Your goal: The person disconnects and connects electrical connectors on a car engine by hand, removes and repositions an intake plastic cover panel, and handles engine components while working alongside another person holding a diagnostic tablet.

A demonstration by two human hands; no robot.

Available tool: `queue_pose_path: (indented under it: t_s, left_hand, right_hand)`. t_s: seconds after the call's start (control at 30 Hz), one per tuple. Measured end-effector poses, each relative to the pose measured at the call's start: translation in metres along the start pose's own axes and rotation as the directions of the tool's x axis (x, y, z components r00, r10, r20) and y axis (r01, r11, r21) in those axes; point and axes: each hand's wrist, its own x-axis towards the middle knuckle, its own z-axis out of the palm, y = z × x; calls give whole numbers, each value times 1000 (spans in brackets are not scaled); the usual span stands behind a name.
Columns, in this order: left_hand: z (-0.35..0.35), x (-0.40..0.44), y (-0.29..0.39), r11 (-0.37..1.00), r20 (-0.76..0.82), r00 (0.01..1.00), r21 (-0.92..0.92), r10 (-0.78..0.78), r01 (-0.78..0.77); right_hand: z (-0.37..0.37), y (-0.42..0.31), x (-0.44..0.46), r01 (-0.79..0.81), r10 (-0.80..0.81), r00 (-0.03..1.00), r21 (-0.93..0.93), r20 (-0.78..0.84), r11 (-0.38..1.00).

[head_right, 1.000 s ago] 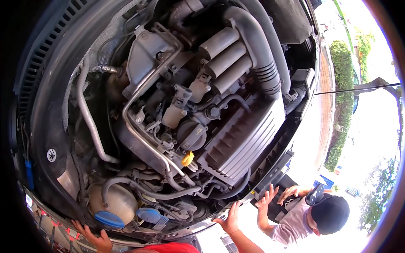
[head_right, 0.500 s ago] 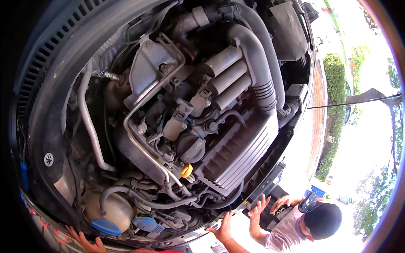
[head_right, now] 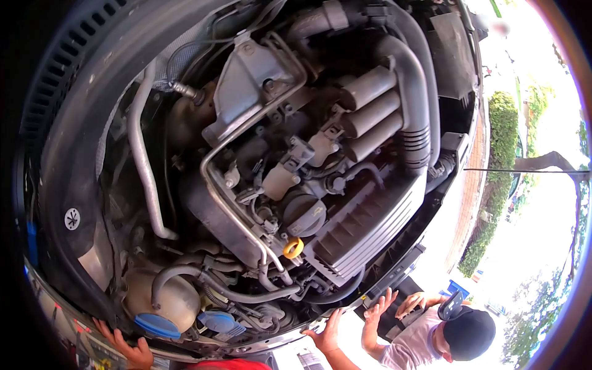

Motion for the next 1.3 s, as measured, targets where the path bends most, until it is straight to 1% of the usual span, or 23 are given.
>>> queue_pose_path:
  t_s: [0.07, 0.13, 0.2, 0.23, 0.33, 0.43, 0.5, 0.63, 0.7, 0.73, 0.8, 1.0, 1.13, 1.2, 1.23, 1.27, 1.3]
  left_hand:
    - [0, 1, 1, 1000, -3, 1000, -17, 17, -17]
    - [-2, 8, 7, 1000, 4, 1000, -22, 5, -5]
    - [-3, 21, 15, 995, -99, 995, -97, -3, -7]
    - [-4, 21, 15, 995, -102, 995, -97, -7, -2]
    - [-5, 22, 14, 997, -66, 998, -79, -2, -4]
    - [-9, 21, 14, 996, -27, 999, -86, -22, 19]
    - [-9, 27, 15, 998, -31, 999, -67, 10, -12]
    - [-5, 21, 13, 998, -74, 997, -63, 21, -25]
    - [-1, -5, 1, 1000, 10, 1000, -27, -1, 2]
    - [-1, 2, 4, 1000, 12, 1000, -29, -4, 4]
    - [-4, 25, 12, 998, -64, 997, -49, 45, -48]
    - [-7, 24, 11, 998, -27, 999, -51, 32, -34]
    - [-8, 28, 17, 998, -46, 998, -42, 36, -38]
    - [-8, 34, 19, 997, -92, 994, -48, 52, -57]
    - [-12, 35, 20, 998, -58, 997, -39, 49, -52]
    - [-12, 29, 17, 996, -56, 996, -38, 75, -77]
    - [-9, 17, 13, 999, -17, 999, 1, 38, -38]
  right_hand:
    - [1, 3, 0, 21, -21, 1000, 9, -23, 1000]
    - [0, 3, -1, 4, -4, 1000, 1, -2, 1000]
    - [2, 6, -2, -11, 11, 1000, -3, 6, 1000]
    - [4, 9, -2, 10, -10, 1000, -14, 2, 1000]
    - [5, 11, -2, 36, -36, 999, -37, 6, 999]
    - [2, 9, -4, 25, -25, 1000, -8, 19, 1000]
    - [4, 11, -4, -23, 23, 999, -10, 34, 1000]
    - [7, 16, -6, 0, 0, 1000, -21, 23, 1000]
    - [4, 11, -3, 10, -10, 1000, -5, 20, 1000]
    - [2, 8, -2, 10, -10, 1000, -8, 22, 1000]
    - [0, 3, 0, -1, 1, 1000, -5, 29, 1000]
    - [0, 2, 2, 1, -1, 1000, -8, 23, 1000]
    - [-3, -1, 5, 6, -6, 1000, 27, 5, 1000]
    - [-3, -2, 5, -10, 10, 1000, 45, 7, 999]
    - [4, 8, -1, -28, 27, 1000, 44, 11, 999]
    - [1, 3, 1, -17, 17, 1000, 39, -10, 999]
    - [0, 2, 2, 2, -2, 1000, 35, -22, 999]
